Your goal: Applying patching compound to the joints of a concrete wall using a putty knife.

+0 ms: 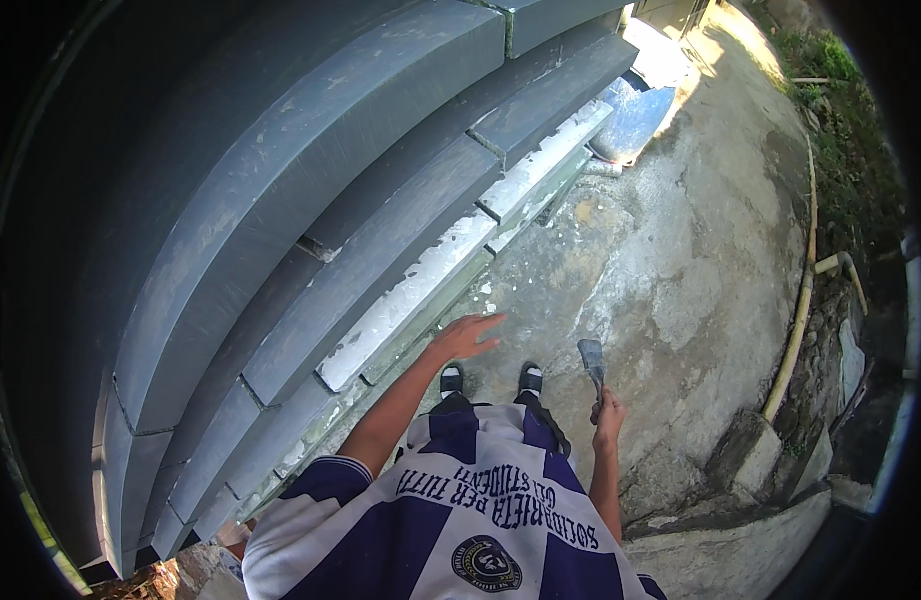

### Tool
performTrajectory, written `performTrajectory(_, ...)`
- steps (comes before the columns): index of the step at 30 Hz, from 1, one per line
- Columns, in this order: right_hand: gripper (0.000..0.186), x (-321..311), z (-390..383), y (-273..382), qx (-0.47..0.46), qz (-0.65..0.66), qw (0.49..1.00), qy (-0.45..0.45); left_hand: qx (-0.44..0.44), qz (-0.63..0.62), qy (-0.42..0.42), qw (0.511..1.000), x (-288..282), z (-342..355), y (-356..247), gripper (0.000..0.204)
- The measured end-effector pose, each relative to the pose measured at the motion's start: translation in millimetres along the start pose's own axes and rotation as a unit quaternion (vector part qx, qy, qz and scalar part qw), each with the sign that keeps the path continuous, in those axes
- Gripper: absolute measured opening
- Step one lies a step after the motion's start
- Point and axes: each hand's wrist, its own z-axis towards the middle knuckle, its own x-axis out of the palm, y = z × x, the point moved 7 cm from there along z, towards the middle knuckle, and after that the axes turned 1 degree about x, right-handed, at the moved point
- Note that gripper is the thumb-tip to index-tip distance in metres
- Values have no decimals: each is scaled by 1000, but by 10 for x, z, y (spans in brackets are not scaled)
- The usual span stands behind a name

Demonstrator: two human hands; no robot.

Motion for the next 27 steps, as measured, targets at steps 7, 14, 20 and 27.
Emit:
performTrajectory(7,33,-267,-210,136,-28,18,998,-53,-31,270,-341,900,-958,385,-73,66)
performTrajectory(14,35,-592,-448,-12,-68,-73,988,-116,73,136,54,987,-207,678,505,59)
performTrajectory(20,35,-864,-559,-231,-29,-47,986,-158,111,228,-87,963,-413,1048,-98,60)
performTrajectory(27,33,-1068,-807,-389,-6,10,982,-190,-199,353,-298,864,-1006,1130,690,73)
